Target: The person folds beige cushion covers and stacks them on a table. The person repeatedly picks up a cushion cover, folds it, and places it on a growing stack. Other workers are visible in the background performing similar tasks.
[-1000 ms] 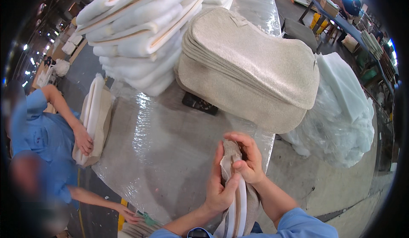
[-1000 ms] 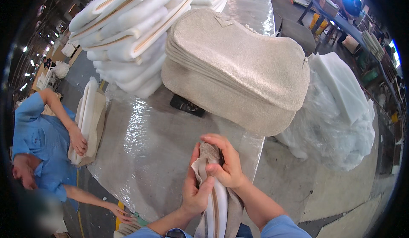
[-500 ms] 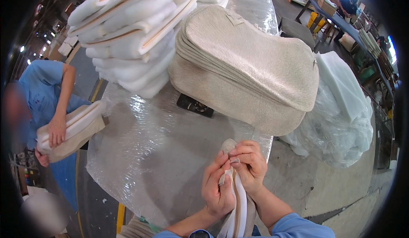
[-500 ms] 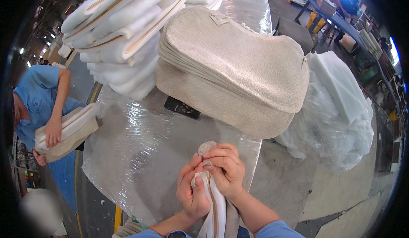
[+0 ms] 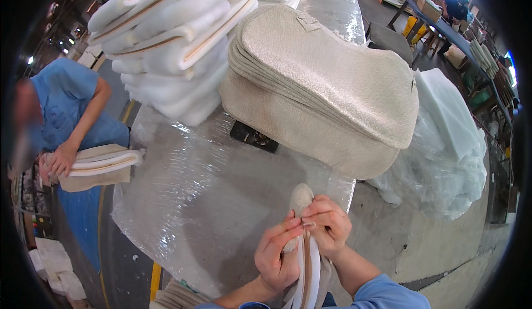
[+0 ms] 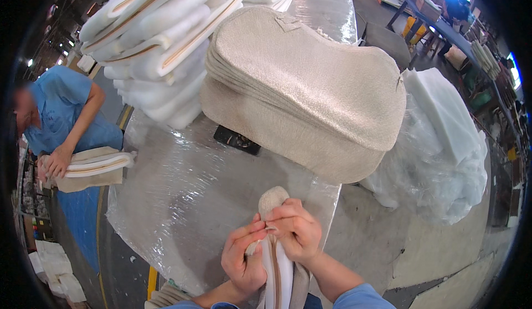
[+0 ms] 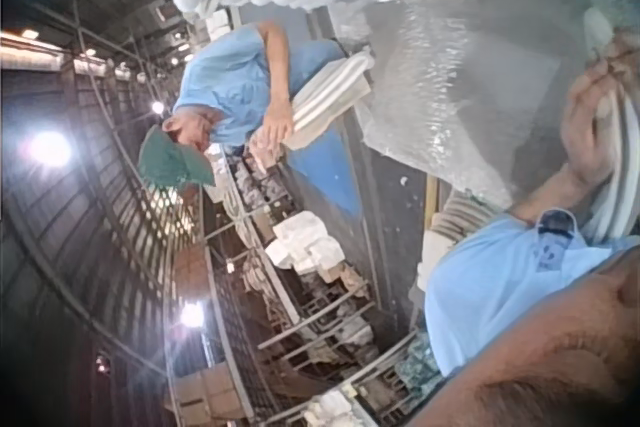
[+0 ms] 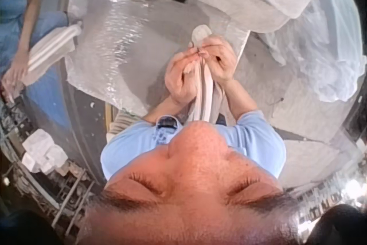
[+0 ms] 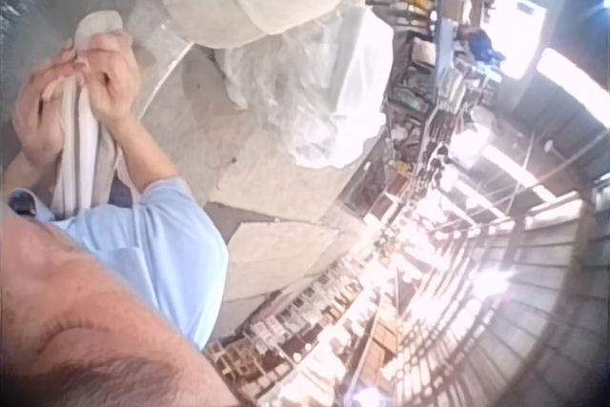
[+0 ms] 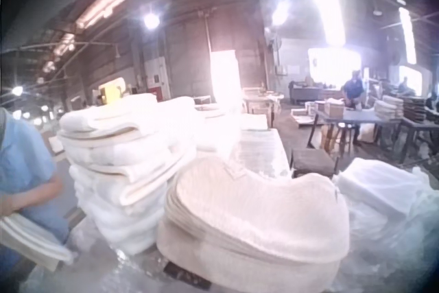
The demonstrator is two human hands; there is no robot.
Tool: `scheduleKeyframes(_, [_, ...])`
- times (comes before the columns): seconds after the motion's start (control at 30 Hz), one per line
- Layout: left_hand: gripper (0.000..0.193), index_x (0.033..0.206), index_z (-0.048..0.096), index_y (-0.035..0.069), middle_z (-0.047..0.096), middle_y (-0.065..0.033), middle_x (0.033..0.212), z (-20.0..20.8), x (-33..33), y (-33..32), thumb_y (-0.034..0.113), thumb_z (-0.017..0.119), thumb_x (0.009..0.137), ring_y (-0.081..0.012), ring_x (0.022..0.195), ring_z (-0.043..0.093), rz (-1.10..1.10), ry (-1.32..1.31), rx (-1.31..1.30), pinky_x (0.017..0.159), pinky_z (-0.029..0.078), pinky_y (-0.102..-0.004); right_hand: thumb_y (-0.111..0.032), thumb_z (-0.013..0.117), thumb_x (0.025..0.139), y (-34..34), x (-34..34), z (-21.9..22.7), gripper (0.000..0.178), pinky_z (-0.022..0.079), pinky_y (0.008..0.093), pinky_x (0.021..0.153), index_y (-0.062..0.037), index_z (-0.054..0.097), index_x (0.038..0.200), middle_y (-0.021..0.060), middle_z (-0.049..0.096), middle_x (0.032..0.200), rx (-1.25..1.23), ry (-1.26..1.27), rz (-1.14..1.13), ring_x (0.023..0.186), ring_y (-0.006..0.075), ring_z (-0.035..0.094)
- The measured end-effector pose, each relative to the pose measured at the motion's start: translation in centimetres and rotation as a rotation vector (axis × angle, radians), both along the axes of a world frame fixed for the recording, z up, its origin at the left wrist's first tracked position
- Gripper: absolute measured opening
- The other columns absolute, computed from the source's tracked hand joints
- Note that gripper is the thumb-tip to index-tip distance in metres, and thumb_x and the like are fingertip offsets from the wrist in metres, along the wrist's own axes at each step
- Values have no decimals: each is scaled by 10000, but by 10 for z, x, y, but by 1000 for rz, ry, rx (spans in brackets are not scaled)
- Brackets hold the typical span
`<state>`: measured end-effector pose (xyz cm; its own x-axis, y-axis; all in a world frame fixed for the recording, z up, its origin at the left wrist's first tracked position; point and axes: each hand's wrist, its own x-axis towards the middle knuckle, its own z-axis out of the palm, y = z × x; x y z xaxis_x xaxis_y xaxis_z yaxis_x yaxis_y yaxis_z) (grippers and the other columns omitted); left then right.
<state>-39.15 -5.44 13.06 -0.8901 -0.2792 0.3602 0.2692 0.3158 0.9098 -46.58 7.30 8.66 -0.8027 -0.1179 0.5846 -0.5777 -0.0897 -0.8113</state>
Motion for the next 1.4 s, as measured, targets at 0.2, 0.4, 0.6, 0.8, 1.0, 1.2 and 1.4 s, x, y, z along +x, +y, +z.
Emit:
scheduleKeyframes(0.2, [242, 1114, 772, -13, 695, -141, 1014, 6, -1, -5, -76, 748, 882, -247, 946, 722, 48, 24, -109, 919, 613, -332, -69, 814, 883, 20, -29, 26, 190, 541, 374, 840, -37, 775, 1066, 125, 777, 1082, 217, 38, 254, 853, 234, 708])
scheduleKeyframes(0.4, [166, 1105, 762, -27, 715, -145, 952, 13, 4, -14, -36, 701, 951, -227, 859, 722, -109, 49, -22, 841, 605, -320, -103, 792, 904, 31, -31, 29, 118, 524, 337, 769, -57, 794, 1012, 107, 786, 1041, 313, 84, 287, 833, 229, 691])
scheduleKeyframes(0.6, [513, 1271, 666, -39, 740, -177, 1076, -37, -59, -43, 398, 433, 1134, -280, 979, 728, -57, -211, 517, 942, 574, -429, -123, 763, 898, 13, 1, 18, 42, 459, 326, 777, -108, 756, 936, 31, 784, 1029, 130, -77, 100, 812, 173, 678])
scheduleKeyframes(0.8, [580, 1173, 688, -24, 716, -150, 1057, -135, -90, -8, 472, 389, 1142, -240, 994, 693, -550, -852, 1379, 897, 557, -370, -147, 756, 899, 9, 8, 11, 77, 439, 332, 729, -85, 752, 945, 44, 782, 1040, 96, -58, 58, 719, 184, 617])
scheduleKeyframes(1.0, [602, 1028, 696, -7, 716, -173, 934, -161, -105, 1, 492, 375, 1130, -229, 801, 664, -792, -638, 1411, 724, 540, -354, -148, 769, 884, 8, 19, 18, 77, 397, 328, 690, -88, 774, 931, 53, 792, 1017, 25, -37, 104, 662, 174, 573])
scheduleKeyframes(1.2, [588, 933, 704, -11, 704, -152, 901, -90, -105, -2, 433, 372, 1131, -222, 767, 632, -652, -144, 715, 716, 501, -349, -154, 775, 894, 14, 22, 12, 65, 367, 326, 680, -98, 791, 924, 48, 800, 1009, -45, -39, 100, 616, 166, 520])
scheduleKeyframes(1.4, [591, 989, 696, -14, 686, -132, 998, -77, -88, -14, 434, 341, 1136, -248, 954, 622, -621, -89, 714, 964, 468, -410, -158, 784, 892, 3, 18, 11, 69, 356, 324, 685, -103, 792, 933, 32, 799, 1015, -76, -31, 152, 624, 159, 529])
